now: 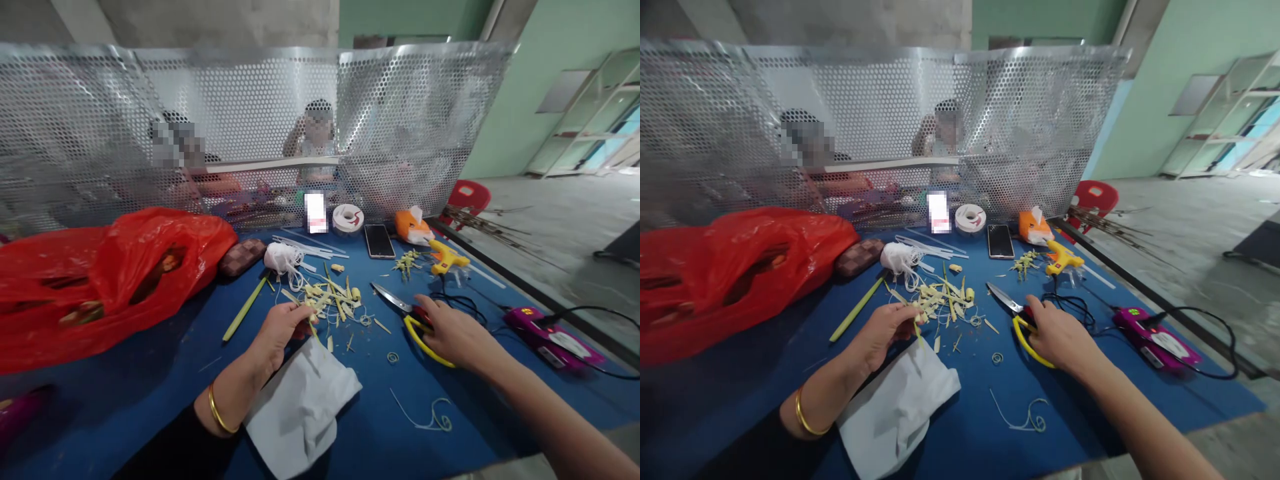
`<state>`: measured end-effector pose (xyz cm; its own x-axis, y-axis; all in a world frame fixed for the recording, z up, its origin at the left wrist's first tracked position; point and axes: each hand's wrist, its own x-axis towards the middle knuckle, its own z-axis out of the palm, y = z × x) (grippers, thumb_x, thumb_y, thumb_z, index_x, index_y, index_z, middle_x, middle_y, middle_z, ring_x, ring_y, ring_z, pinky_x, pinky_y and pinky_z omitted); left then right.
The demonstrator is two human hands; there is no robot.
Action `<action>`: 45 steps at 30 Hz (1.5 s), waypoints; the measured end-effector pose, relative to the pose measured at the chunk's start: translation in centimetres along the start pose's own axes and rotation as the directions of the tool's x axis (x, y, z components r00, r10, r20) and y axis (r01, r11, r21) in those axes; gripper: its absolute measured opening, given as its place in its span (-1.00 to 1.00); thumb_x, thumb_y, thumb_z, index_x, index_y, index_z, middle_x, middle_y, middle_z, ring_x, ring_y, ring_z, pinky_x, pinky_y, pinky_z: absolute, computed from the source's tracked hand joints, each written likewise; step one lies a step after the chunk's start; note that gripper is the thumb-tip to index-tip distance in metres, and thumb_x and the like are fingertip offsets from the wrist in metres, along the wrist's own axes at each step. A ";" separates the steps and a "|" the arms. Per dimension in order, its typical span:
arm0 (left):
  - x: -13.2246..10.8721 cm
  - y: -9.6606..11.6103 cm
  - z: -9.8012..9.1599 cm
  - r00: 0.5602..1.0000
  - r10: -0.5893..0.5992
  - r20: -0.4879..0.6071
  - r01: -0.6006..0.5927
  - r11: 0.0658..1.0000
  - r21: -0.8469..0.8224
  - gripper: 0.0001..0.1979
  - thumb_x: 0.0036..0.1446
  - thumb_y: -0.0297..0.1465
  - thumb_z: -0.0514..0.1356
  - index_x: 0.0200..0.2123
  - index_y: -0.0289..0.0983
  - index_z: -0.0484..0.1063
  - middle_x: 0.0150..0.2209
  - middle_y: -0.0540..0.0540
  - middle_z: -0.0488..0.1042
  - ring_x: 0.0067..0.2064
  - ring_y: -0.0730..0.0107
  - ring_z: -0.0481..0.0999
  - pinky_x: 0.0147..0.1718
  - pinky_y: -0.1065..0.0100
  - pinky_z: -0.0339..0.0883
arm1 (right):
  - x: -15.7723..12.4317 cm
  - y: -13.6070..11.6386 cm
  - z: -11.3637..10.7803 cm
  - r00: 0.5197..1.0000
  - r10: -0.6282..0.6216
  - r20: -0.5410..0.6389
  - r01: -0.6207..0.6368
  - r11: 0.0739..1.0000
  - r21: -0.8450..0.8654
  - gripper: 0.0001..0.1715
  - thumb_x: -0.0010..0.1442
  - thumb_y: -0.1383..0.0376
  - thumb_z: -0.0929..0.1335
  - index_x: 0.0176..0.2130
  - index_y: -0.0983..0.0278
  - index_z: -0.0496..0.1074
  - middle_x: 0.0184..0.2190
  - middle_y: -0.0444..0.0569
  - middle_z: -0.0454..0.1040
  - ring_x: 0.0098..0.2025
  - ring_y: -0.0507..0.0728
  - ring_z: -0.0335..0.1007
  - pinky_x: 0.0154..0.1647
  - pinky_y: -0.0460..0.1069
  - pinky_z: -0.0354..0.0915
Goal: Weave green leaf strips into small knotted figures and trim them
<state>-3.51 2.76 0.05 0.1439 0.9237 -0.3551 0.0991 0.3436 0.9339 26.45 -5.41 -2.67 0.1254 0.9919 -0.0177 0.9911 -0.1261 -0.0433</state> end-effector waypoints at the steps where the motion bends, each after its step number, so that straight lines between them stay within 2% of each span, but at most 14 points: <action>1: 0.0 0.1 0.0 1.000 0.002 -0.004 -0.002 1.000 -0.004 -0.77 -0.19 -0.25 0.33 -0.58 -0.31 0.48 -0.52 -0.12 0.56 -0.55 0.43 0.44 -0.49 0.40 0.19 | 0.0 0.3 0.1 1.000 0.025 -0.015 -0.024 0.999 0.032 -0.39 0.05 0.38 0.29 0.13 0.33 0.31 -0.16 0.21 0.55 -0.21 0.32 0.50 -0.29 0.05 0.23; 4: 0.1 0.1 -0.1 0.999 0.022 -0.032 -0.022 1.000 -0.013 -0.78 -0.19 -0.27 0.32 -0.61 -0.31 0.46 -0.57 -0.09 0.53 -0.57 0.46 0.40 -0.51 0.41 0.16 | 0.0 1.2 0.0 0.990 0.102 -0.100 -0.077 0.972 0.223 -0.42 0.10 0.30 0.29 0.14 0.25 0.32 -0.18 0.15 0.56 -0.21 0.33 0.49 -0.27 0.09 0.26; 6: 0.2 0.1 -0.1 0.998 0.040 -0.058 -0.041 0.999 -0.019 -0.80 -0.19 -0.29 0.32 -0.63 -0.31 0.45 -0.59 -0.07 0.51 -0.58 0.49 0.37 -0.52 0.41 0.14 | 0.0 1.2 -0.6 0.979 0.135 -0.150 -0.040 0.857 0.513 -0.34 0.09 0.25 0.32 0.19 0.21 0.26 -0.23 0.10 0.54 -0.23 0.30 0.48 -0.24 0.10 0.29; 7: 0.3 0.1 -0.1 0.996 0.049 -0.069 -0.051 0.998 -0.022 -0.80 -0.19 -0.29 0.32 -0.62 -0.31 0.45 -0.60 -0.06 0.51 -0.59 0.49 0.36 -0.52 0.42 0.13 | 0.0 0.7 -1.1 0.982 0.116 -0.151 0.019 0.727 0.686 -0.30 0.08 0.21 0.34 0.20 0.20 0.22 -0.26 0.06 0.51 -0.25 0.26 0.47 -0.24 0.09 0.31; 8: 0.3 0.1 -0.1 0.995 0.058 -0.079 -0.060 0.998 -0.027 -0.80 -0.19 -0.29 0.31 -0.62 -0.31 0.46 -0.59 -0.07 0.51 -0.58 0.49 0.35 -0.52 0.42 0.13 | 0.1 -0.1 -1.8 0.986 0.092 -0.141 0.070 0.540 0.839 -0.27 0.04 0.15 0.38 0.18 0.19 0.22 -0.31 0.01 0.47 -0.31 0.23 0.45 -0.28 0.08 0.33; 10: 0.3 0.1 -0.1 0.992 0.074 -0.097 -0.078 0.996 -0.037 -0.80 -0.19 -0.29 0.31 -0.62 -0.32 0.47 -0.58 -0.08 0.52 -0.57 0.49 0.35 -0.53 0.42 0.12 | 0.3 -2.7 -3.1 0.999 -0.004 -0.048 0.048 0.171 0.984 -0.28 -0.04 0.08 0.48 0.08 0.15 0.27 -0.34 -0.07 0.42 -0.38 0.15 0.42 -0.32 0.05 0.35; 11: 0.4 0.1 -0.2 0.991 0.083 -0.106 -0.088 0.995 -0.044 -0.80 -0.19 -0.29 0.31 -0.62 -0.32 0.47 -0.57 -0.08 0.52 -0.57 0.50 0.34 -0.53 0.42 0.11 | 0.5 -4.2 -3.7 0.998 -0.068 0.007 -0.004 0.046 0.999 -0.29 -0.09 0.08 0.52 0.01 0.14 0.30 -0.36 -0.11 0.40 -0.42 0.11 0.38 -0.36 0.02 0.35; 14: 0.5 0.2 -0.4 0.986 0.101 -0.133 -0.111 0.991 -0.069 -0.81 -0.18 -0.29 0.30 -0.62 -0.32 0.48 -0.58 -0.05 0.49 -0.58 0.52 0.32 -0.54 0.43 0.10 | 1.0 -8.4 -4.6 0.947 -0.304 0.107 -0.145 -0.105 0.984 -0.32 -0.11 0.04 0.56 -0.07 0.13 0.29 -0.39 -0.17 0.33 -0.52 -0.01 0.24 -0.53 -0.10 0.22; 18: 1.0 0.1 -0.7 0.976 0.111 -0.190 -0.132 0.986 -0.105 -0.79 -0.15 -0.28 0.29 -0.62 -0.32 0.46 -0.60 -0.02 0.47 -0.59 0.55 0.30 -0.56 0.45 0.08 | 1.0 -10.0 -4.2 0.835 -0.535 0.131 -0.157 -0.003 0.988 -0.34 0.01 -0.17 0.45 -0.08 0.17 0.28 -0.43 -0.19 0.25 -0.57 -0.07 0.02 -0.64 -0.15 0.04; 22: 1.3 -0.3 -0.7 0.963 0.112 -0.246 -0.148 0.980 -0.131 -0.77 -0.14 -0.26 0.31 -0.59 -0.32 0.46 -0.58 -0.02 0.48 -0.57 0.53 0.33 -0.55 0.45 0.09 | 0.4 -8.8 -3.8 0.814 -0.537 0.219 -0.151 0.169 0.974 -0.30 0.02 -0.24 0.39 -0.04 0.15 0.29 -0.45 -0.21 0.16 -0.54 -0.05 -0.02 -0.63 -0.15 0.04; 26: 1.3 -0.4 -0.6 0.956 0.113 -0.271 -0.159 0.976 -0.152 -0.77 -0.14 -0.24 0.31 -0.55 -0.31 0.47 -0.55 -0.02 0.50 -0.54 0.49 0.39 -0.55 0.44 0.10 | 0.0 -8.3 -3.6 0.801 -0.523 0.291 -0.166 0.273 0.948 -0.23 0.00 -0.30 0.36 -0.02 0.15 0.31 -0.46 -0.21 0.15 -0.56 -0.04 0.01 -0.63 -0.13 0.10; 32: 0.8 -0.4 -0.1 0.954 0.119 -0.276 -0.167 0.973 -0.157 -0.78 -0.15 -0.26 0.33 -0.55 -0.31 0.48 -0.56 -0.01 0.50 -0.56 0.52 0.34 -0.55 0.44 0.11 | 0.2 -9.0 -2.6 0.803 -0.516 0.299 -0.162 0.293 0.942 -0.32 0.06 -0.24 0.36 -0.07 0.17 0.32 -0.48 -0.21 0.18 -0.58 -0.05 0.02 -0.65 -0.14 0.09; 38: 0.1 -0.7 0.7 0.971 0.086 -0.222 -0.125 0.978 -0.169 -0.86 -0.13 -0.34 0.29 -0.49 -0.31 0.51 -0.54 -0.05 0.53 -0.57 0.50 0.38 -0.56 0.45 0.11 | 0.0 -10.3 -2.9 0.828 -0.512 0.231 -0.095 0.277 0.956 -0.37 0.09 -0.20 0.37 -0.11 0.22 0.29 -0.49 -0.23 0.11 -0.54 -0.04 0.00 -0.62 -0.15 0.05; 45: 0.0 -0.8 0.9 0.976 0.094 -0.196 -0.127 0.978 -0.163 -0.87 -0.12 -0.36 0.26 -0.50 -0.31 0.47 -0.57 0.00 0.48 -0.58 0.54 0.37 -0.56 0.47 0.10 | -0.1 -10.8 -2.9 0.851 -0.444 0.282 -0.142 0.323 0.936 -0.35 0.09 -0.18 0.37 -0.08 0.23 0.26 -0.51 -0.27 0.08 -0.57 -0.06 -0.04 -0.63 -0.15 0.03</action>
<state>-2.69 2.37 -0.71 -0.0434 0.9671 -0.2508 -0.0821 0.2468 0.9656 15.89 -4.11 0.71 -0.3457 0.8963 -0.2779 0.2602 -0.1929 -0.9461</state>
